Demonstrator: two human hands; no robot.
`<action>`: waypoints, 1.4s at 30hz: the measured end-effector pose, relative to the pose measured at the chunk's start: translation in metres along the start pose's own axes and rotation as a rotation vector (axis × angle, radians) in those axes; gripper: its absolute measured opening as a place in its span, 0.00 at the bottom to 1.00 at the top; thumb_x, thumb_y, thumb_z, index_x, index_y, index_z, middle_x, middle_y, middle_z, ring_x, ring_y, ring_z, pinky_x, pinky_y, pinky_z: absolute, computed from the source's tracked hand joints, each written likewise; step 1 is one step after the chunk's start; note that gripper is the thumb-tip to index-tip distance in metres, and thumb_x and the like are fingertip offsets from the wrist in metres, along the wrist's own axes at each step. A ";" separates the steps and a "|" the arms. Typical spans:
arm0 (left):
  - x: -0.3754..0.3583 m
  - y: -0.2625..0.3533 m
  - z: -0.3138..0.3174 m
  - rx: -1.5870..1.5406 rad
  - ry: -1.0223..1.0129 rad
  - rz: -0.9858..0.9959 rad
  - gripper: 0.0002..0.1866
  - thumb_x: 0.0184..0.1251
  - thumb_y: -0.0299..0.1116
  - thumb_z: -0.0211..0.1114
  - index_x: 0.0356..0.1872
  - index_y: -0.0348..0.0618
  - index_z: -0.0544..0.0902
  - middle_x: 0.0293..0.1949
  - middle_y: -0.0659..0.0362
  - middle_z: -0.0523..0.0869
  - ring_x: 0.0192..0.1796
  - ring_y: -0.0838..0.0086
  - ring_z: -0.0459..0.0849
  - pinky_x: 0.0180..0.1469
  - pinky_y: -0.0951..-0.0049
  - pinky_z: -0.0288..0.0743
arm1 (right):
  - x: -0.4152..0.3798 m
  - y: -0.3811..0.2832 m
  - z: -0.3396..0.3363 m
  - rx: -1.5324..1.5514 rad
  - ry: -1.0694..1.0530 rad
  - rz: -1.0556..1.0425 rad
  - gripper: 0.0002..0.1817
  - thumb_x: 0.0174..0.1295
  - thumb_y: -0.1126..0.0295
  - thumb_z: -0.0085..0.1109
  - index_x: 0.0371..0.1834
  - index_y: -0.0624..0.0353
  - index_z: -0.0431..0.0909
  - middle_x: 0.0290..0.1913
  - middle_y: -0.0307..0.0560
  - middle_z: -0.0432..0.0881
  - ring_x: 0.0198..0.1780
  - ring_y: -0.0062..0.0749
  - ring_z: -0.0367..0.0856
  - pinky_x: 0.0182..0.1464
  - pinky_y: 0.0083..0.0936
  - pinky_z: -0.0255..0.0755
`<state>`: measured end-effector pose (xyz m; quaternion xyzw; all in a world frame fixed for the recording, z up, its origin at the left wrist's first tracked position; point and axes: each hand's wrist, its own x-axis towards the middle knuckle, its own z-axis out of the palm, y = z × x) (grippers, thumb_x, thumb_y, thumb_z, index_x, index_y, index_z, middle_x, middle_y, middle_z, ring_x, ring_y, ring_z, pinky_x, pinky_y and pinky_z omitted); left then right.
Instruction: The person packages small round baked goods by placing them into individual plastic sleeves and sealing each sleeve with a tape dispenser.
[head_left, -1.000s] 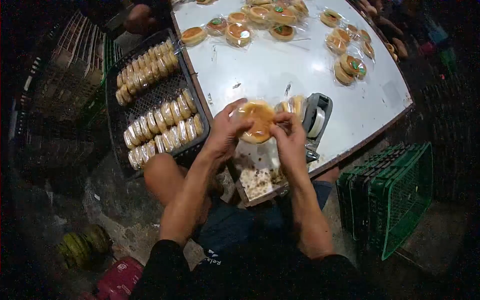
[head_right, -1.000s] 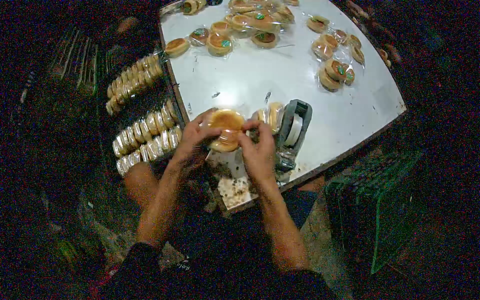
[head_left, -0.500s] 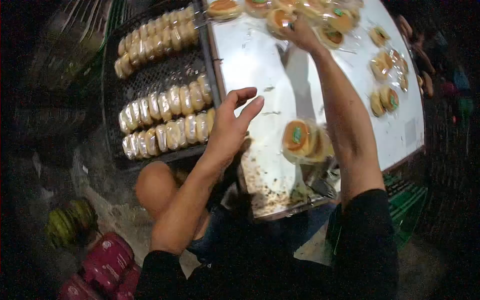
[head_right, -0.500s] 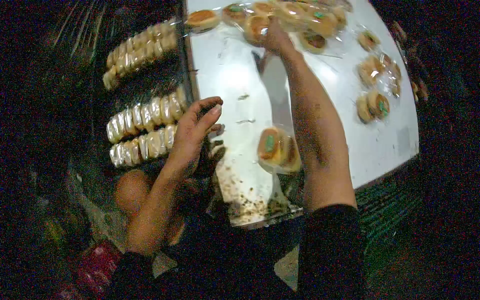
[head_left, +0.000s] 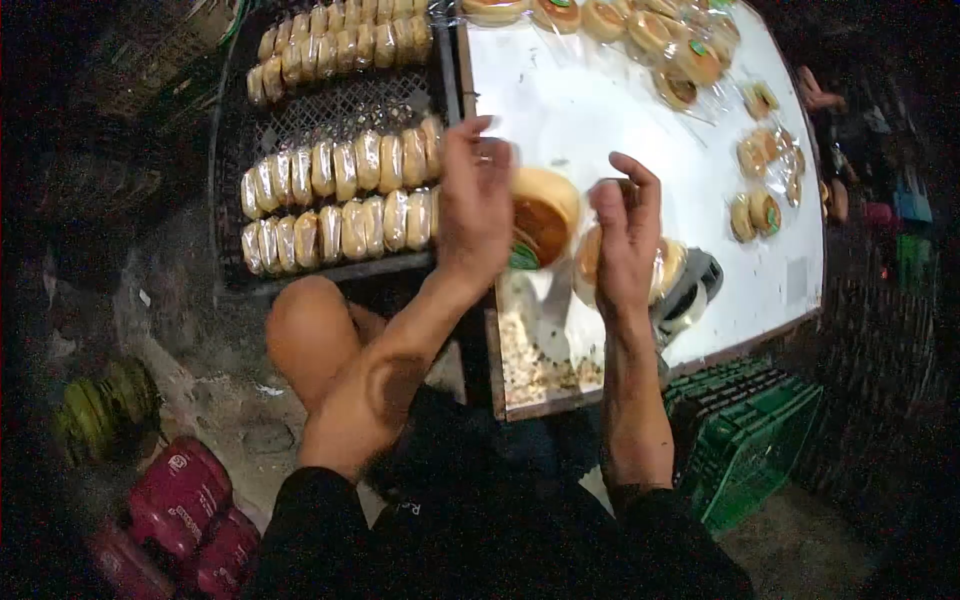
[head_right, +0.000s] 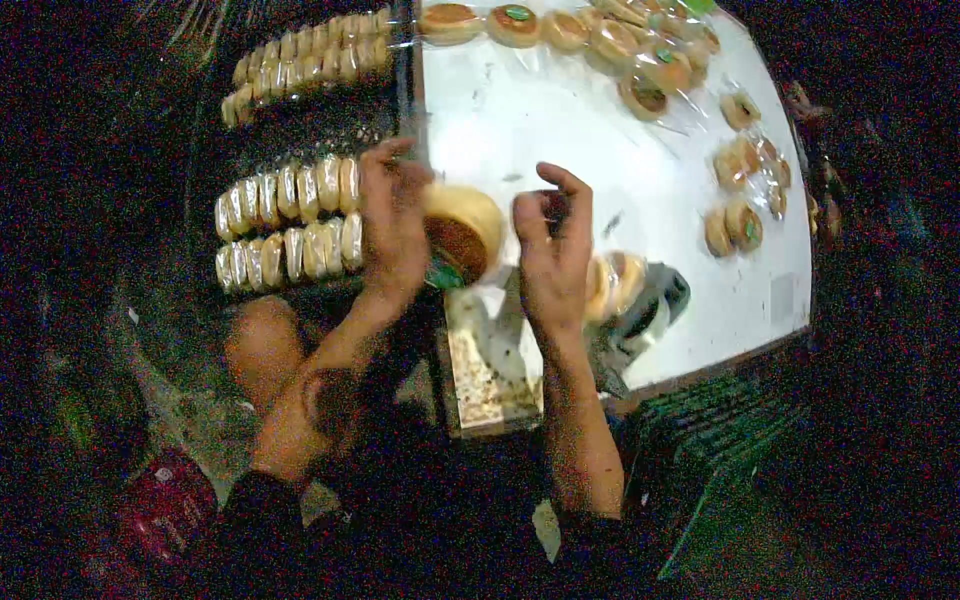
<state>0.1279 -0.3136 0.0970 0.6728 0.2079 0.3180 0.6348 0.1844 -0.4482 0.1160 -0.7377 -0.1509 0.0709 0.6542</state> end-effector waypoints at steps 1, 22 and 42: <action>-0.013 0.011 0.006 -0.074 -0.119 -0.013 0.18 0.71 0.38 0.58 0.53 0.37 0.71 0.44 0.51 0.76 0.45 0.69 0.77 0.47 0.69 0.73 | -0.009 -0.002 -0.009 0.046 0.059 -0.055 0.13 0.67 0.68 0.54 0.50 0.63 0.69 0.35 0.39 0.74 0.37 0.21 0.70 0.43 0.19 0.66; -0.144 0.102 0.041 -0.151 -0.514 -0.137 0.09 0.66 0.30 0.64 0.37 0.33 0.81 0.32 0.60 0.85 0.35 0.82 0.80 0.39 0.81 0.74 | -0.144 -0.057 -0.080 0.161 0.498 -0.325 0.12 0.63 0.75 0.57 0.46 0.59 0.67 0.46 0.50 0.77 0.47 0.31 0.76 0.50 0.26 0.70; -0.085 0.062 0.002 -0.233 -0.492 -0.290 0.27 0.63 0.26 0.65 0.61 0.31 0.65 0.24 0.65 0.79 0.29 0.85 0.78 0.30 0.87 0.71 | -0.102 -0.044 -0.056 -0.283 -0.055 -0.250 0.11 0.53 0.76 0.64 0.39 0.61 0.77 0.33 0.48 0.75 0.36 0.44 0.75 0.43 0.35 0.69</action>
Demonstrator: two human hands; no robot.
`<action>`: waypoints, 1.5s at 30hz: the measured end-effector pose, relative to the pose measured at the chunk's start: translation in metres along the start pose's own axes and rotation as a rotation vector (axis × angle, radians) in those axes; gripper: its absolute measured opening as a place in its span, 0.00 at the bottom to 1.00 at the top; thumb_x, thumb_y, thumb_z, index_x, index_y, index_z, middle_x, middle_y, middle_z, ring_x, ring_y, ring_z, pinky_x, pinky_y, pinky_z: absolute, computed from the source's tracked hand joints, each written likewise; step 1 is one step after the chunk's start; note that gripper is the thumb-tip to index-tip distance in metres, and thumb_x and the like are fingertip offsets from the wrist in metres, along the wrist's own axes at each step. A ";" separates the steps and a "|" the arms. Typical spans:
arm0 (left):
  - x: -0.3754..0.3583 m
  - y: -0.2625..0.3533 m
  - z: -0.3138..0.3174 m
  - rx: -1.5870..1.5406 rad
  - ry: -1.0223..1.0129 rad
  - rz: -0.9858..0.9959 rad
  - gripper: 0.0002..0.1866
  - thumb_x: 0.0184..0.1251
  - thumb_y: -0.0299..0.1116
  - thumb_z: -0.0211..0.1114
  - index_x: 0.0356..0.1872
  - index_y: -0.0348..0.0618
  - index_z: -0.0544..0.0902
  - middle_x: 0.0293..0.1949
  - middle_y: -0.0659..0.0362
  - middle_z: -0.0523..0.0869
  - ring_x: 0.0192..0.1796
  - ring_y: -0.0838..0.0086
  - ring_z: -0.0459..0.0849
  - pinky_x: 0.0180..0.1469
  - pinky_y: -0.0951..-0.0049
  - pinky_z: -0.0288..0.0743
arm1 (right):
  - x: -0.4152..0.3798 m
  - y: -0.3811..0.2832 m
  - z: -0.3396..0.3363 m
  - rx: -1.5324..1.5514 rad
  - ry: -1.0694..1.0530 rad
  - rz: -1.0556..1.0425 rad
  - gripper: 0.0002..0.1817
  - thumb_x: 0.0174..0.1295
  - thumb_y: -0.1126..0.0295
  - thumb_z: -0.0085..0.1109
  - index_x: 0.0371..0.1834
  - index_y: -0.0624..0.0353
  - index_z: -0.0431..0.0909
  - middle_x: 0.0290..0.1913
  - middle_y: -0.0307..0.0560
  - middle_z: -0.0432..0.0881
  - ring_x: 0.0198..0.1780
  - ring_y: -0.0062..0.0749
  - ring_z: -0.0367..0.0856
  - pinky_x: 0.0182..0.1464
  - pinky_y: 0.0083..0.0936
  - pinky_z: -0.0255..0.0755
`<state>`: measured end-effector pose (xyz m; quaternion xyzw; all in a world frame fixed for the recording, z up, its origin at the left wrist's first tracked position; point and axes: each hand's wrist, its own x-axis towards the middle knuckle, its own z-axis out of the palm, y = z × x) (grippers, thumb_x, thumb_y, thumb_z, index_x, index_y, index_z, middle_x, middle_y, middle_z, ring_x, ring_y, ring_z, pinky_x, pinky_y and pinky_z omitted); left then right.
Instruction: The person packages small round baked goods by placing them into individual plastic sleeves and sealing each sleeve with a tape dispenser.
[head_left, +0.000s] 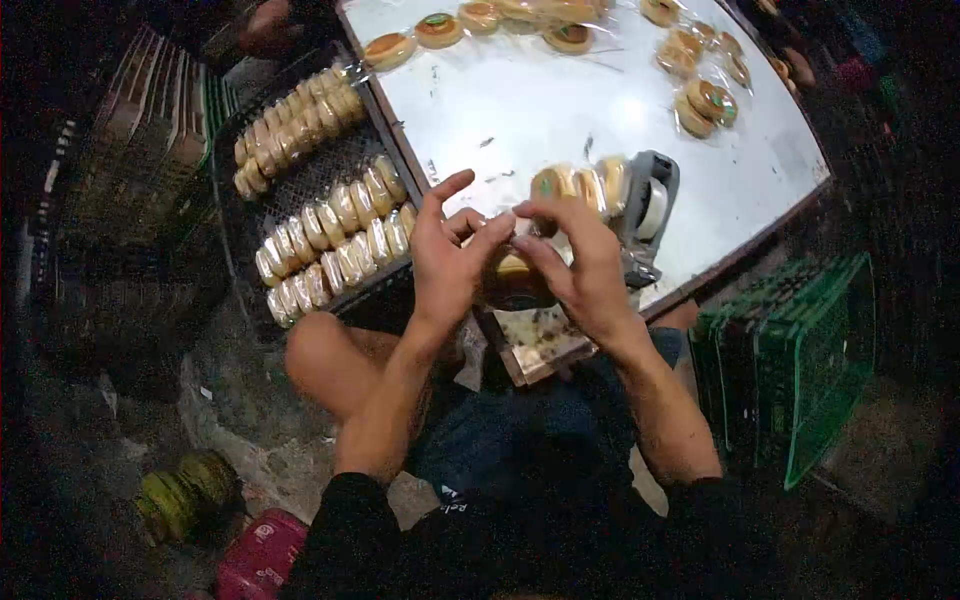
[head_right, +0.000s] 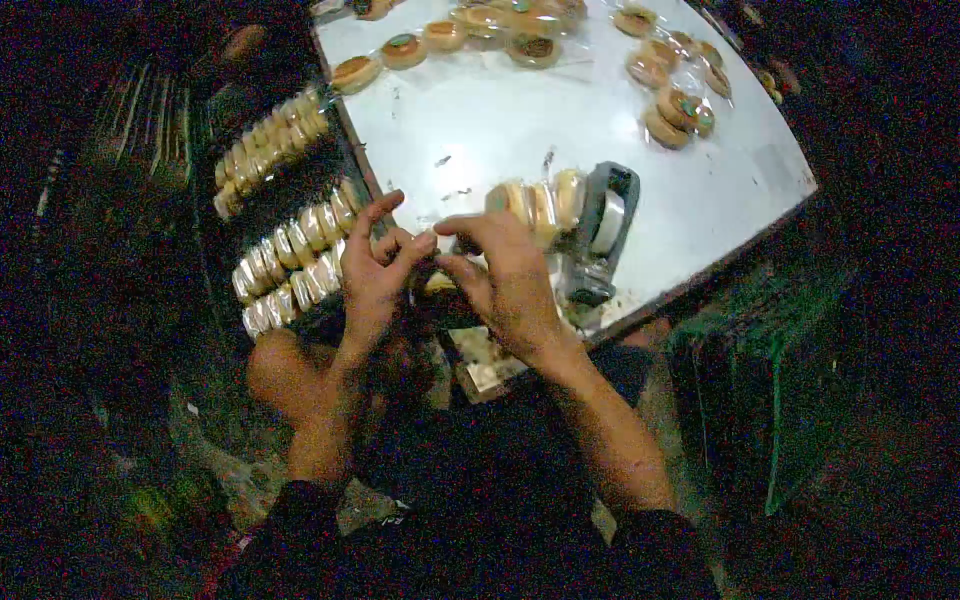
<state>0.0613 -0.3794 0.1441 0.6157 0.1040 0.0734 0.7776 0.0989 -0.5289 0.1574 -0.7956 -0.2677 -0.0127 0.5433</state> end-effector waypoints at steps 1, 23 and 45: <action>0.000 0.002 -0.002 -0.029 0.004 0.010 0.27 0.62 0.26 0.66 0.60 0.31 0.66 0.25 0.65 0.79 0.29 0.84 0.79 0.30 0.87 0.72 | 0.002 0.002 0.001 -0.134 -0.008 -0.066 0.10 0.53 0.76 0.64 0.37 0.61 0.77 0.34 0.48 0.75 0.37 0.44 0.75 0.42 0.35 0.69; 0.049 -0.074 0.042 0.024 0.384 0.191 0.11 0.56 0.28 0.65 0.30 0.39 0.69 0.28 0.61 0.73 0.31 0.75 0.72 0.37 0.72 0.70 | -0.095 0.178 -0.068 -0.360 0.396 0.657 0.23 0.64 0.53 0.57 0.38 0.67 0.76 0.40 0.49 0.75 0.42 0.36 0.73 0.47 0.34 0.67; -0.008 -0.066 0.019 0.217 0.302 0.061 0.12 0.57 0.28 0.65 0.36 0.35 0.72 0.30 0.60 0.76 0.32 0.78 0.73 0.34 0.75 0.70 | -0.053 0.022 0.041 0.098 0.309 0.129 0.10 0.62 0.68 0.59 0.36 0.65 0.78 0.43 0.47 0.74 0.49 0.35 0.71 0.54 0.28 0.65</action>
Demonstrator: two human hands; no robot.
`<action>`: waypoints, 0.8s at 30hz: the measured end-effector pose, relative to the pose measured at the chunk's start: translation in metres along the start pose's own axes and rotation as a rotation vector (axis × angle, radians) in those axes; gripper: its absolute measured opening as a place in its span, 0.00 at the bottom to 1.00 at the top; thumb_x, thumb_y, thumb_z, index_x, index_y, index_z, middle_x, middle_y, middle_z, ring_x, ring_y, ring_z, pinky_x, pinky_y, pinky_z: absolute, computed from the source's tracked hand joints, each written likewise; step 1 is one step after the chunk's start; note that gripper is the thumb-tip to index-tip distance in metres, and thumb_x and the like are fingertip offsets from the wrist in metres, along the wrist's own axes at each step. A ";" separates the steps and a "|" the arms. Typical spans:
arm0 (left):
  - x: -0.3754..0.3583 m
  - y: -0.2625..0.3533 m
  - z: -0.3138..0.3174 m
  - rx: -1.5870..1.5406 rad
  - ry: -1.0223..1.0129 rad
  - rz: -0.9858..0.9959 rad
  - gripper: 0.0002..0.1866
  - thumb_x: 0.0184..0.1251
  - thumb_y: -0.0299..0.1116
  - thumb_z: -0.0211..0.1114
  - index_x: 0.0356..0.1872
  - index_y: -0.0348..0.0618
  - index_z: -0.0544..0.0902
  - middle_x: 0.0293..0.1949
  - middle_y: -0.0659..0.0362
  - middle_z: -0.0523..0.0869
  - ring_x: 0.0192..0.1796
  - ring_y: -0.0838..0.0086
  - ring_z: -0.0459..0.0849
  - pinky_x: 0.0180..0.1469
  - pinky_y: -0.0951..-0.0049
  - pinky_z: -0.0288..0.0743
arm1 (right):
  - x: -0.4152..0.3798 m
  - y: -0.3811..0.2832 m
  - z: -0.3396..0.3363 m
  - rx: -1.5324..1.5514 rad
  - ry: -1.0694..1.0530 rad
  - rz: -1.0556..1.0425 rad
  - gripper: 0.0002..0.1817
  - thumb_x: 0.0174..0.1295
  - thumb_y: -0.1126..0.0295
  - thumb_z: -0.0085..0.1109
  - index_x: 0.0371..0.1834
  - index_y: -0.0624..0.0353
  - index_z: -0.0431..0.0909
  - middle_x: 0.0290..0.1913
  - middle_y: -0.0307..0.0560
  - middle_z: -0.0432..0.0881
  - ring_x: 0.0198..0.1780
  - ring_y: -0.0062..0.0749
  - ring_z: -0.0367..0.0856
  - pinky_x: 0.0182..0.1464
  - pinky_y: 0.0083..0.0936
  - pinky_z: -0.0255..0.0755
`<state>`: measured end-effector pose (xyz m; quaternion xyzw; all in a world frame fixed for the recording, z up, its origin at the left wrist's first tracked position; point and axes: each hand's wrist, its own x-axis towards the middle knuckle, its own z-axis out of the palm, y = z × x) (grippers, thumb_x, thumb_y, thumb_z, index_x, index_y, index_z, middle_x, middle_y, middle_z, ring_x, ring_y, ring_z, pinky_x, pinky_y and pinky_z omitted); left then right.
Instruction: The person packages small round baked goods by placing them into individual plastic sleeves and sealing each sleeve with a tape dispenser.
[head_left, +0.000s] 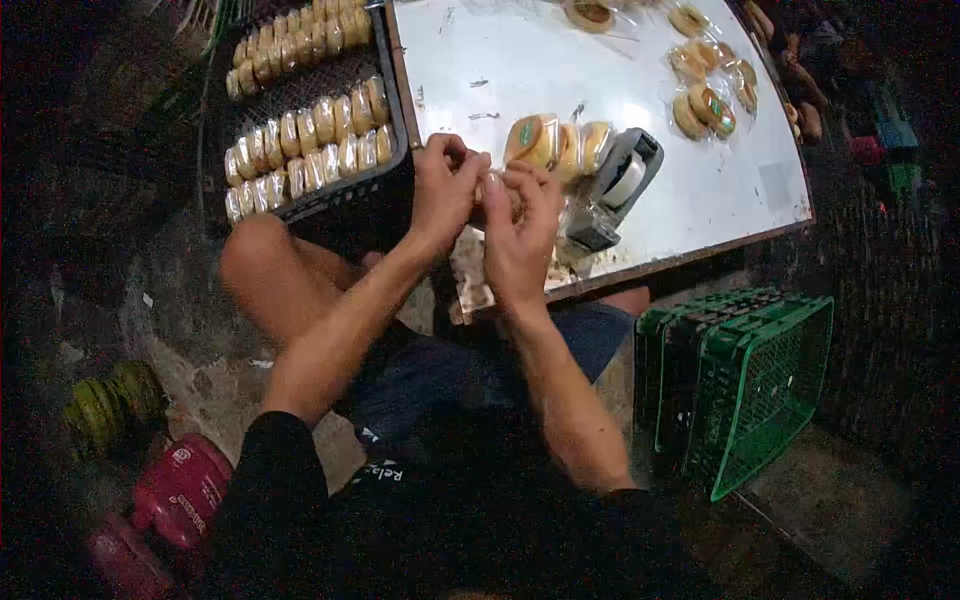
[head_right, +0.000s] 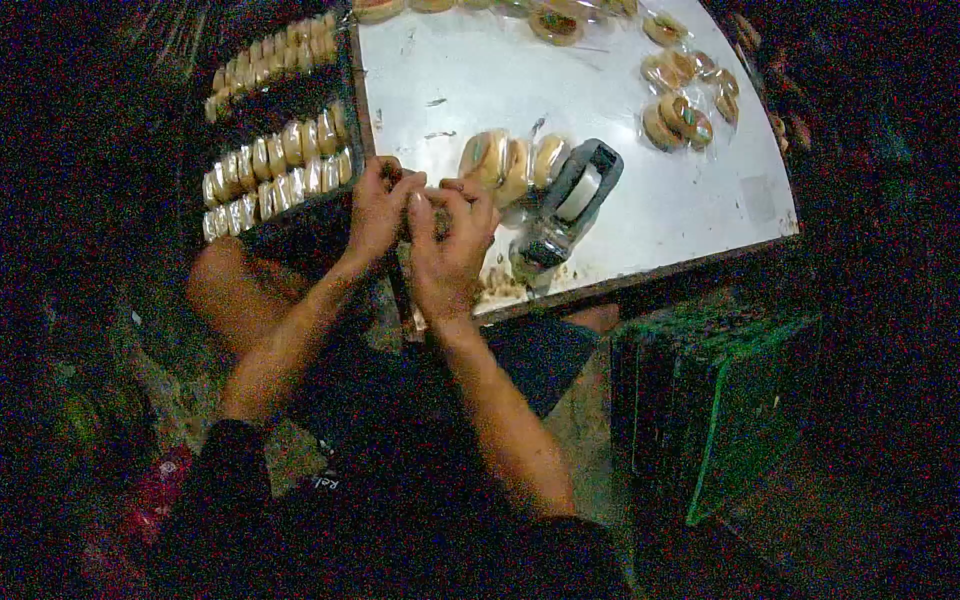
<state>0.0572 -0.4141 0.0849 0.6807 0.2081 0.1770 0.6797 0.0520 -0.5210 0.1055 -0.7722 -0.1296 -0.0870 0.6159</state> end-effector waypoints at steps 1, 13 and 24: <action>-0.002 0.004 -0.001 0.082 0.010 0.028 0.12 0.57 0.28 0.65 0.37 0.35 0.72 0.30 0.61 0.75 0.32 0.78 0.74 0.34 0.74 0.71 | 0.004 0.014 0.001 -0.008 -0.011 -0.002 0.10 0.63 0.69 0.58 0.40 0.67 0.77 0.43 0.46 0.74 0.49 0.32 0.72 0.54 0.26 0.65; 0.050 0.032 -0.016 -0.705 -0.478 -0.304 0.23 0.60 0.35 0.67 0.52 0.32 0.73 0.46 0.54 0.81 0.49 0.71 0.81 0.55 0.70 0.76 | 0.081 0.020 -0.009 0.303 -0.211 0.298 0.14 0.60 0.70 0.59 0.48 0.62 0.72 0.44 0.47 0.76 0.46 0.30 0.76 0.49 0.25 0.71; 0.091 0.013 0.004 0.317 -0.479 -0.213 0.43 0.59 0.57 0.65 0.65 0.32 0.64 0.62 0.40 0.70 0.65 0.53 0.69 0.66 0.62 0.63 | 0.376 0.166 -0.072 -0.017 -0.104 0.657 0.34 0.58 0.49 0.62 0.64 0.55 0.64 0.56 0.50 0.73 0.47 0.37 0.77 0.49 0.32 0.70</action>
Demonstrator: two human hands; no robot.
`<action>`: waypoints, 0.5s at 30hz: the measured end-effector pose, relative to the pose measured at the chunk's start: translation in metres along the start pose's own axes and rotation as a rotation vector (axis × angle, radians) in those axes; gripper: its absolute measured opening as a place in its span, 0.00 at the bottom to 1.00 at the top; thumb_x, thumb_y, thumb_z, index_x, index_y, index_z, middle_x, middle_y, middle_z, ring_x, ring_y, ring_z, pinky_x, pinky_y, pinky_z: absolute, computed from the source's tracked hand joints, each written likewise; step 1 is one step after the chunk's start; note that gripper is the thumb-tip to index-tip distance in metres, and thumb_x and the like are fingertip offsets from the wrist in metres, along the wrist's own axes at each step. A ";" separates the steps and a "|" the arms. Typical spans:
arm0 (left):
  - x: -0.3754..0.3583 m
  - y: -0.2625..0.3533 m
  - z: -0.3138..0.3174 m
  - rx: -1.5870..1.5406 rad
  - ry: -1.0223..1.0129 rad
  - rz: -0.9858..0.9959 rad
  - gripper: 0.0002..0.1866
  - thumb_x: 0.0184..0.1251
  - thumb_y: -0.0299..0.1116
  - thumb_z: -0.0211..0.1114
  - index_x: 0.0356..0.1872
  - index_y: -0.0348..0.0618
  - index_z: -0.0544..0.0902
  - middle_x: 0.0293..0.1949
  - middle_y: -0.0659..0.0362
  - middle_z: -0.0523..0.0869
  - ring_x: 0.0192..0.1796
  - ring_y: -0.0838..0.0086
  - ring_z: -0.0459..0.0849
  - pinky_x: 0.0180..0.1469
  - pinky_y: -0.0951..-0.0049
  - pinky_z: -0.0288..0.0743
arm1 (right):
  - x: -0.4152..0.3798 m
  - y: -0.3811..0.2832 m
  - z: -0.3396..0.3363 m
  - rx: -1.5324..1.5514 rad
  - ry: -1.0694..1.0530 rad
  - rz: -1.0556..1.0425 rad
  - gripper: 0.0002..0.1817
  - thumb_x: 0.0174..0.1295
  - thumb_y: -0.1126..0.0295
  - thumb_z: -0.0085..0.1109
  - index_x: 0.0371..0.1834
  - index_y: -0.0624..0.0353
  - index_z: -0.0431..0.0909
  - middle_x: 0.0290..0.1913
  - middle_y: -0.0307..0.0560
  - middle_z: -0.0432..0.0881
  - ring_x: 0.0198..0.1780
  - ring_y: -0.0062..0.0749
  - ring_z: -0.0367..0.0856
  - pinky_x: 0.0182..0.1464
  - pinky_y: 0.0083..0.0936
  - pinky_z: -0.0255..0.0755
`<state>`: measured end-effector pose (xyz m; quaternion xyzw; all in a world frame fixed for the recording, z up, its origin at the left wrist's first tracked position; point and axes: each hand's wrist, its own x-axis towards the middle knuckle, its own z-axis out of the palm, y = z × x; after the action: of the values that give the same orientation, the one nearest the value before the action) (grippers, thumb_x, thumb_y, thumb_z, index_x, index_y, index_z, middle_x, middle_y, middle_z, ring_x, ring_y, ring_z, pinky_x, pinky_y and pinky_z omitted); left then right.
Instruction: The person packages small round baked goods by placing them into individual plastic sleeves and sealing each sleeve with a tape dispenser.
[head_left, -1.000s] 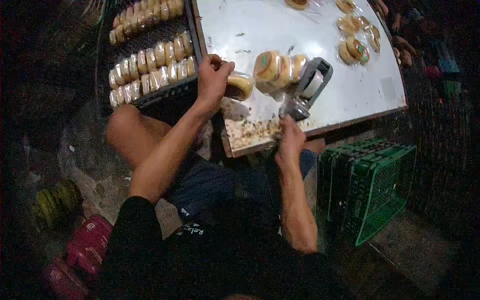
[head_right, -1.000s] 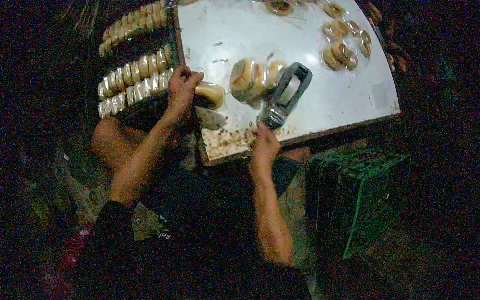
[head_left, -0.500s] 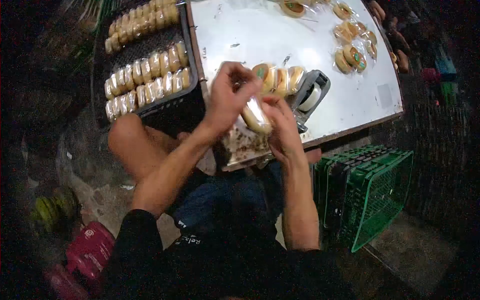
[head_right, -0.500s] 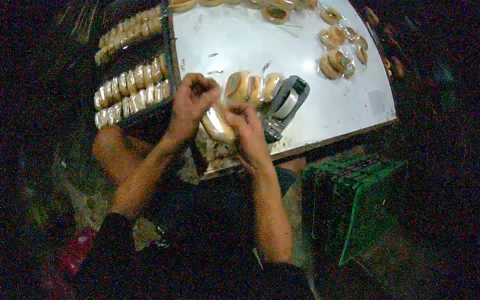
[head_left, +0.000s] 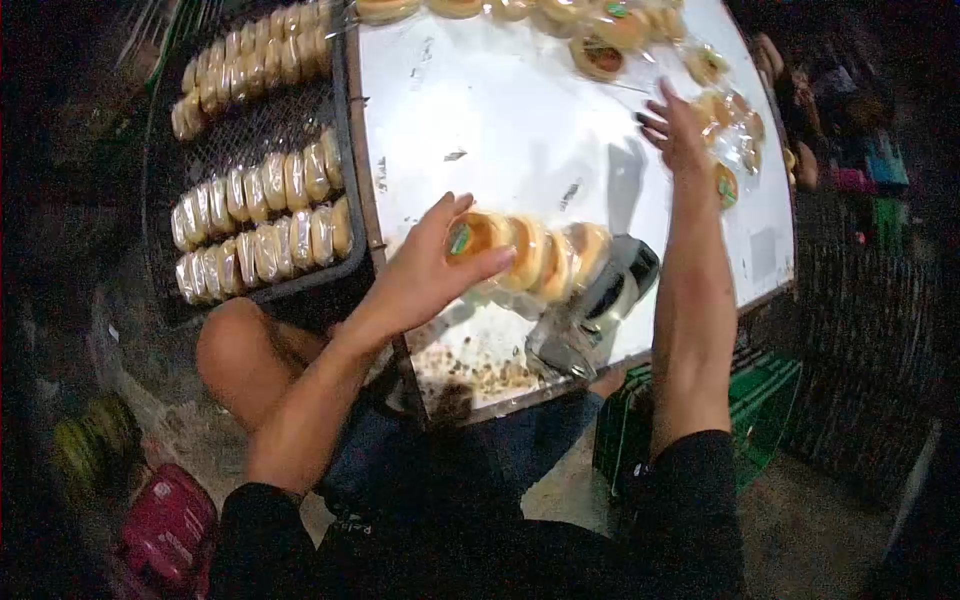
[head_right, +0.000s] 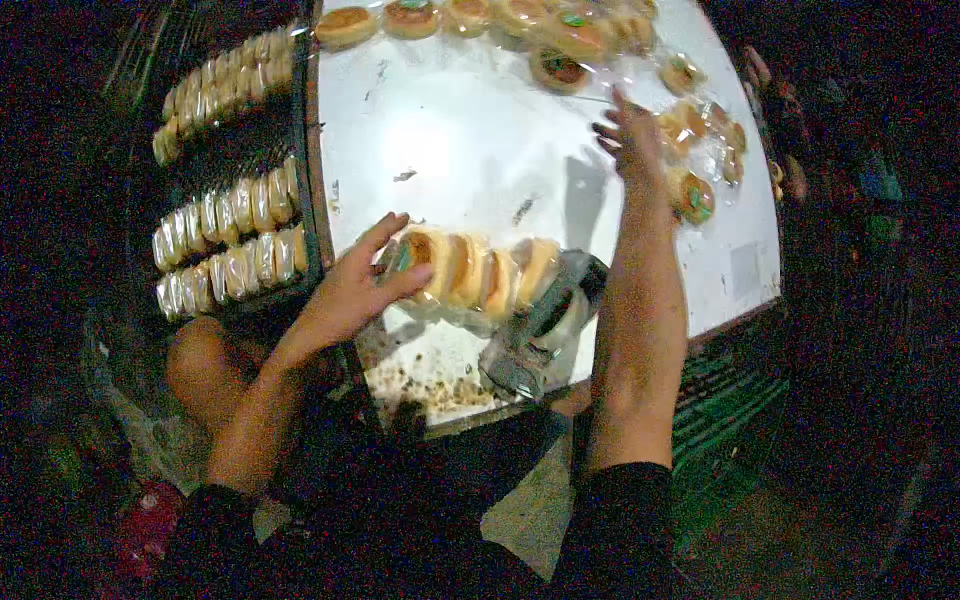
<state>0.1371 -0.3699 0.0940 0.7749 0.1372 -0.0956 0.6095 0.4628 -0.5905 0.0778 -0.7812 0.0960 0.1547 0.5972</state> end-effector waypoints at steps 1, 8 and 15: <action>0.001 -0.008 -0.007 -0.127 0.071 -0.039 0.44 0.58 0.60 0.64 0.64 0.31 0.66 0.60 0.37 0.71 0.63 0.51 0.71 0.64 0.60 0.65 | 0.023 -0.008 -0.002 -0.044 0.094 0.097 0.38 0.57 0.47 0.63 0.66 0.53 0.61 0.57 0.50 0.73 0.46 0.37 0.77 0.49 0.33 0.69; 0.003 -0.010 -0.061 -0.409 0.287 -0.043 0.44 0.58 0.49 0.69 0.66 0.27 0.60 0.64 0.39 0.66 0.67 0.51 0.65 0.67 0.57 0.61 | 0.061 -0.071 0.089 -0.505 -0.164 -0.888 0.16 0.61 0.64 0.56 0.44 0.64 0.80 0.40 0.46 0.84 0.42 0.31 0.80 0.47 0.27 0.70; -0.007 -0.015 -0.101 -0.275 0.514 0.214 0.33 0.56 0.30 0.71 0.61 0.29 0.68 0.54 0.47 0.79 0.56 0.66 0.79 0.60 0.67 0.72 | -0.200 -0.080 0.172 -0.628 -0.184 -1.592 0.17 0.54 0.73 0.67 0.48 0.55 0.78 0.56 0.52 0.75 0.61 0.44 0.70 0.61 0.35 0.64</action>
<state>0.1235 -0.2697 0.1069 0.6939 0.2163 0.1878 0.6607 0.2813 -0.4100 0.1801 -0.7293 -0.5765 -0.2284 0.2893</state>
